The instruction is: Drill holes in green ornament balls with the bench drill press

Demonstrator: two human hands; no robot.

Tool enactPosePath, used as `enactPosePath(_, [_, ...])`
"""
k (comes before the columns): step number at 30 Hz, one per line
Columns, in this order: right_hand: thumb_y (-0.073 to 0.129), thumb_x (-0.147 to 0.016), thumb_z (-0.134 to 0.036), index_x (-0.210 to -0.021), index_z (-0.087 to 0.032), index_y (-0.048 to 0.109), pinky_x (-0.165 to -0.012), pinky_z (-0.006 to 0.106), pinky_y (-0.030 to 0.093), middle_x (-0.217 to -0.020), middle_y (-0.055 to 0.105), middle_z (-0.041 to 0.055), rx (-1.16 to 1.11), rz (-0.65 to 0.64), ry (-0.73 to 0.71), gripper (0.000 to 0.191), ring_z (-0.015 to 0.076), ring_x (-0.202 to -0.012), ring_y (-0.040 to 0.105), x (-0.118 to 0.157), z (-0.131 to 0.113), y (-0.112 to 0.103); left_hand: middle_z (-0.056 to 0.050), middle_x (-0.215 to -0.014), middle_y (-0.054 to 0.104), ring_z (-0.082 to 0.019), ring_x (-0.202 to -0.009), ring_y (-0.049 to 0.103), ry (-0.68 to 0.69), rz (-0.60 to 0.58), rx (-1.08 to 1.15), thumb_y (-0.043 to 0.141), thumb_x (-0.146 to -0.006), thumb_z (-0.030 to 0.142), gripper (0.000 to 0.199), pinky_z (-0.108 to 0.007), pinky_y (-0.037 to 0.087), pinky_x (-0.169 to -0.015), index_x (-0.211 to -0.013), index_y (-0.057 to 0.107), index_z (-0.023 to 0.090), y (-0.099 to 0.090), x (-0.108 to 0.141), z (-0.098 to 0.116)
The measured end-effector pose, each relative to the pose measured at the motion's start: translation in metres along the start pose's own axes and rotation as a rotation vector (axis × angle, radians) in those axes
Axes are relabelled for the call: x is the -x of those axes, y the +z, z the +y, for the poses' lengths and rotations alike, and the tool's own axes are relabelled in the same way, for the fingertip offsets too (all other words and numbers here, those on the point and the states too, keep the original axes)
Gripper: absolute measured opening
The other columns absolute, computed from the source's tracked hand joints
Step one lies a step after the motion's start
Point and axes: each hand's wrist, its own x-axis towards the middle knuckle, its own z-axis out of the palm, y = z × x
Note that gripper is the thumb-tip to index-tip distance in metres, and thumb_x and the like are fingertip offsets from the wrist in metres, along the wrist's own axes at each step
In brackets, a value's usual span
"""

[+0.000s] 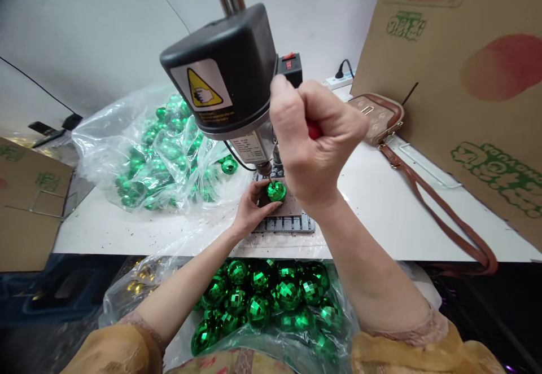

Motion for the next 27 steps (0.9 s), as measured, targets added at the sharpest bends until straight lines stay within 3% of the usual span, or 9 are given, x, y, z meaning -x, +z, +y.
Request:
enactPosePath(5, [0.059,-0.088,-0.017,-0.051,-0.021,0.031,-0.046,0.029,0.027,-0.049,0.023,-0.0049,0.056,-0.044,0.092,0.046,0.0071,-0.044,0.029,-0.017,-0.001,0.006,-0.011,-0.121,0.067,-0.024,-0.113,0.065,-0.009,0.06,-0.027,0.083,-0.075,0.035,0.053,-0.043,0.053,-0.101,-0.119,0.058,0.019,0.0,0.003,0.003])
enactPosePath(12, [0.062,-0.089,-0.027,-0.051,-0.021,0.032,-0.042,0.026,0.027,-0.046,0.027,-0.0069,0.011,-0.062,0.055,0.049,0.0044,-0.041,0.028,-0.024,0.008,0.007,-0.007,-0.114,0.064,-0.021,-0.108,0.064,0.069,0.214,-0.144,0.081,-0.077,0.033,0.046,-0.038,0.053,-0.094,-0.114,0.058,0.022,-0.007,0.017,0.009])
enactPosePath(17, [0.062,-0.086,-0.02,-0.052,-0.022,0.034,-0.038,0.025,0.021,-0.042,0.03,-0.008,-0.089,-0.053,0.026,0.045,0.0041,-0.036,0.028,-0.024,0.006,0.008,-0.009,-0.118,0.061,-0.023,-0.115,0.061,0.164,0.081,-0.216,0.076,-0.084,0.033,0.029,-0.04,0.05,-0.099,-0.109,0.066,0.023,-0.029,0.039,0.038])
enactPosePath(20, [0.059,-0.088,-0.018,-0.053,-0.024,0.035,-0.039,0.028,0.02,-0.043,0.032,-0.0064,-0.125,-0.063,-0.017,0.043,0.0067,-0.036,0.031,-0.026,0.008,0.009,-0.01,-0.119,0.062,-0.023,-0.115,0.061,0.134,-0.016,-0.281,0.073,-0.086,0.03,0.023,-0.04,0.05,-0.1,-0.108,0.068,0.025,-0.055,0.065,0.06])
enactPosePath(22, [0.058,-0.087,-0.017,-0.054,-0.025,0.036,-0.04,0.03,0.02,-0.044,0.032,-0.0059,-0.151,-0.064,-0.04,0.041,0.0084,-0.036,0.033,-0.026,0.012,0.009,-0.009,-0.116,0.063,-0.022,-0.112,0.062,0.064,-0.007,-0.341,0.073,-0.085,0.03,0.025,-0.039,0.05,-0.097,-0.109,0.067,0.025,-0.075,0.09,0.071])
enactPosePath(27, [0.061,-0.087,-0.024,-0.052,-0.024,0.039,-0.044,0.031,0.018,-0.046,0.032,-0.0042,-0.131,-0.031,0.005,0.042,0.0085,-0.038,0.034,-0.023,0.015,0.007,-0.003,-0.097,0.066,-0.018,-0.086,0.066,-0.213,0.254,-0.611,0.069,-0.086,0.034,0.026,-0.031,0.056,-0.076,-0.109,0.063,0.023,-0.108,0.174,0.07])
